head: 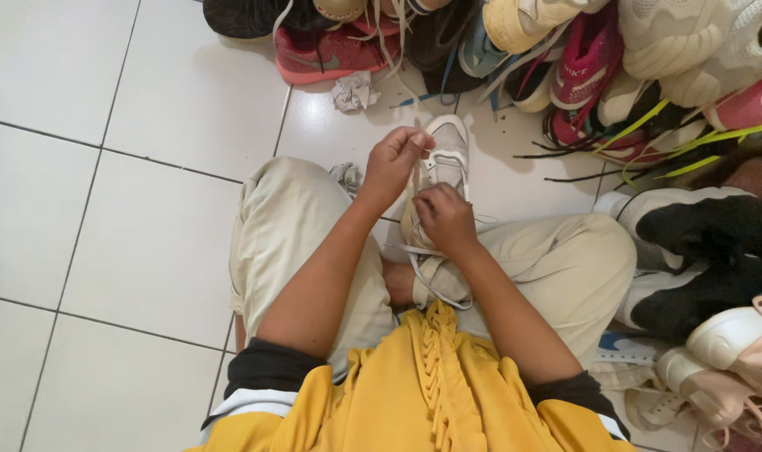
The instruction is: The person laces a shoe by hand while sitting on the floor, pulling the laces through the eyelets and crossing them over the tongue.
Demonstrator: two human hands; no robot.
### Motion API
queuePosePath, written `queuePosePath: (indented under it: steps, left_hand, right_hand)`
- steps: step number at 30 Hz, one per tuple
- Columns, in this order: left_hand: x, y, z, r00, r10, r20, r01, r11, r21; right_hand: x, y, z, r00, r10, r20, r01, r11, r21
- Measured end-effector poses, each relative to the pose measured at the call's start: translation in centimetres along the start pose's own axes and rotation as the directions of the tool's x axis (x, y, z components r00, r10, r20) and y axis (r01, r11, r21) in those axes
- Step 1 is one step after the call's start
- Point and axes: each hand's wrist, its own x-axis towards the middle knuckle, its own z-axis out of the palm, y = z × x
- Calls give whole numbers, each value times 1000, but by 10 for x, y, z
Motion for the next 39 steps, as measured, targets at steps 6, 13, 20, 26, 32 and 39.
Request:
queuePosePath:
  steps: [6,13,20,26,32,39]
  left_hand:
    - [2,4,-6,994,49,-93,-60,990,-125]
    - [12,0,-20,797,588,-136,-393,677,622]
    - [22,-59,-9,731,661,172,-360,159,919]
    - [28,-111,6,819,461,341,-393,18,920]
    - [31,-116,5,829,418,372,-404,-14,915]
    - [28,-105,5,833,391,391,-413,-31,910]
  right_hand:
    - [7,-19,3,993,-116,-11,116,993,22]
    - [10,26,-12,995,14,-99,-40,961,-274]
    - [26,36,1,841,518,160,-476,846,-240]
    - [24,59,6,782,564,265,-542,826,-156]
    - [24,57,3,760,590,275,-576,806,-138]
    - [33,43,4,754,601,266,-575,799,-176]
